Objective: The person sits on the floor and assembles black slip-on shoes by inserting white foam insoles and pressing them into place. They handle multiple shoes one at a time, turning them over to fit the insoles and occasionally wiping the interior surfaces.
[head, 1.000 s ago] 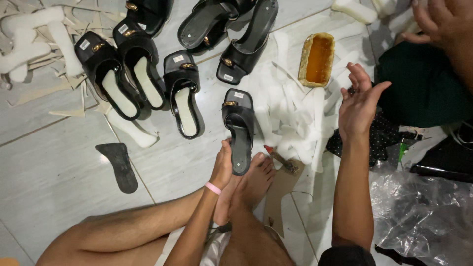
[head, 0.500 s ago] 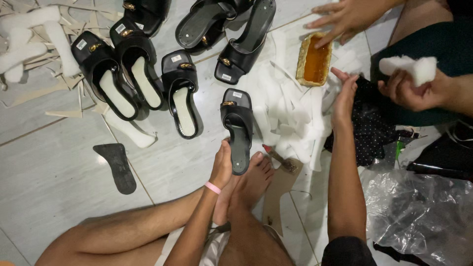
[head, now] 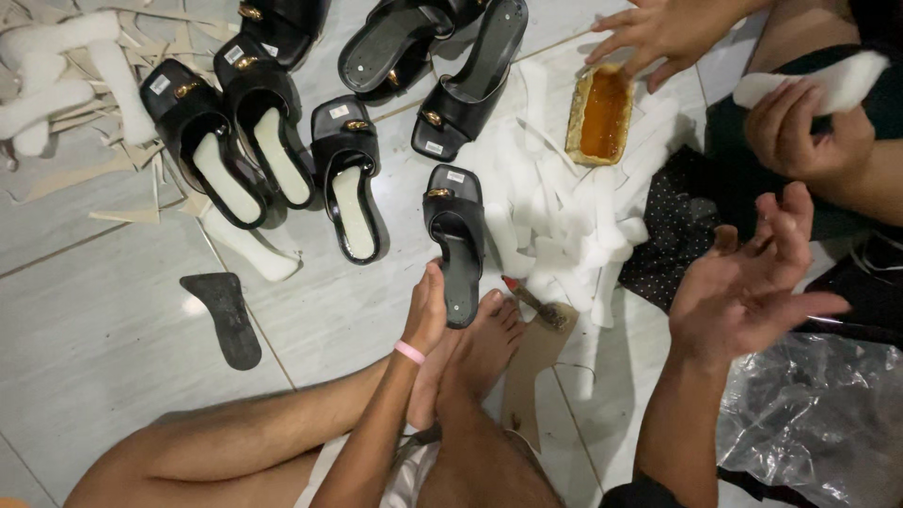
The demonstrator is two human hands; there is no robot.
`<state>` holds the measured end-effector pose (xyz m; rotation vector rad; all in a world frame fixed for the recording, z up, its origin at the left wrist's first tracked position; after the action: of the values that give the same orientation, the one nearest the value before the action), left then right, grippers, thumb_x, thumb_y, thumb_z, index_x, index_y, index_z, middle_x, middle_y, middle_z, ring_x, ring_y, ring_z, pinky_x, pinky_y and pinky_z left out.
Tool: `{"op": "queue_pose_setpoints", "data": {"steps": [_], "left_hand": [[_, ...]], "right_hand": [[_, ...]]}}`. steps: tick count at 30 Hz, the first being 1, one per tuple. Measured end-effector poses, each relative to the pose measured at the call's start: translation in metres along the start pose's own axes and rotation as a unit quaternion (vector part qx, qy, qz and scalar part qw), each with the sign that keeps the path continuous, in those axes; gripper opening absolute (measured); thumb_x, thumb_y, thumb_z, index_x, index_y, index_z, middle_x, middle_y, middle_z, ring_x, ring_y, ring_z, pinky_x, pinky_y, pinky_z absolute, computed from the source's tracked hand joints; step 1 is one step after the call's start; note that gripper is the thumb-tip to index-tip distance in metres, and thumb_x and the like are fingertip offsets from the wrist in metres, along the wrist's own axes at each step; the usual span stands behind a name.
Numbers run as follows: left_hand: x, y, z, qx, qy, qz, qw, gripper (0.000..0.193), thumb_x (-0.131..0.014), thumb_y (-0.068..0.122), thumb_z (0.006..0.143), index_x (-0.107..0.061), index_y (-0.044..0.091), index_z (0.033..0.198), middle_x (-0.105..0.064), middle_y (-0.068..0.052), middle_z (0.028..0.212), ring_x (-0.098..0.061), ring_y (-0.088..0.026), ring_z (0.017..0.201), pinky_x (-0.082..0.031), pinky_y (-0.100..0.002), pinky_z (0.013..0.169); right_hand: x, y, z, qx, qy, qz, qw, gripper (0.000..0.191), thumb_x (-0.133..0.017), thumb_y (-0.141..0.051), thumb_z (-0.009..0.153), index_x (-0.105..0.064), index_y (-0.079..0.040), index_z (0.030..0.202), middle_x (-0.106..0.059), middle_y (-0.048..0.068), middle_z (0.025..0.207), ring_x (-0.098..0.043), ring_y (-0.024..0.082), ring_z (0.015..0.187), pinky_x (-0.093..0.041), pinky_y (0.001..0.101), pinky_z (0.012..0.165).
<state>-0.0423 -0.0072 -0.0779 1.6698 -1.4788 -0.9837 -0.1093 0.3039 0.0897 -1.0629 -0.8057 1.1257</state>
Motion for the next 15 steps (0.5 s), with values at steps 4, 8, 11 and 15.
{"op": "queue_pose_setpoints", "data": {"steps": [4, 8, 11, 15], "left_hand": [[-0.002, 0.009, 0.001, -0.011, 0.018, 0.026, 0.999, 0.081, -0.019, 0.061, 0.105, -0.063, -0.004, 0.122, -0.073, -0.017, 0.1, -0.067, -0.024, 0.092, -0.052, -0.035, 0.086], [0.001, 0.009, 0.003, -0.024, 0.021, 0.01, 0.999, 0.08, -0.016, 0.058, 0.105, -0.065, -0.004, 0.122, -0.074, -0.019, 0.094, -0.069, -0.029, 0.087, -0.053, -0.038, 0.082], [0.007, 0.004, 0.009, -0.023, 0.029, 0.036, 0.999, 0.081, -0.016, 0.057, 0.106, -0.066, -0.004, 0.123, -0.076, -0.021, 0.1, -0.071, -0.031, 0.091, -0.053, -0.038, 0.086], [0.012, -0.003, 0.013, -0.059, 0.053, 0.069, 0.994, 0.083, -0.017, 0.057, 0.109, -0.066, -0.009, 0.125, -0.073, -0.026, 0.116, -0.068, -0.033, 0.111, -0.049, -0.038, 0.1]], "right_hand": [[-0.056, 0.021, -0.008, 0.026, -0.107, 0.013, 0.994, 0.07, -0.018, -0.072, 0.107, -0.065, -0.021, 0.121, -0.042, 0.001, 0.154, -0.04, 0.017, 0.142, -0.034, 0.0351, 0.119], [-0.134, 0.086, -0.067, -0.005, -0.376, -0.287, 0.881, 0.052, -0.025, -0.05, 0.111, -0.055, -0.022, 0.143, -0.032, 0.011, 0.162, -0.015, 0.04, 0.157, -0.025, 0.0531, 0.124], [-0.156, 0.114, -0.087, -0.062, -0.366, -0.312, 0.874, 0.059, -0.017, -0.044, 0.112, -0.069, -0.028, 0.137, -0.006, 0.021, 0.171, -0.006, 0.045, 0.158, -0.01, 0.0584, 0.127], [-0.168, 0.126, -0.089, -0.067, -0.346, -0.354, 0.866, 0.059, -0.019, -0.044, 0.112, -0.069, -0.027, 0.138, -0.003, 0.022, 0.171, -0.001, 0.046, 0.158, -0.003, 0.0597, 0.125]]}}
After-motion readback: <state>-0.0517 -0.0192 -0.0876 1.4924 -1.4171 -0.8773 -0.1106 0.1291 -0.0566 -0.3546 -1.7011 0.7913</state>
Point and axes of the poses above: each hand's wrist, its own z-axis towards the middle knuckle, its own x-axis out of the back of the hand, y = z × x, the point moved 3 cm from there along z, towards the middle knuckle
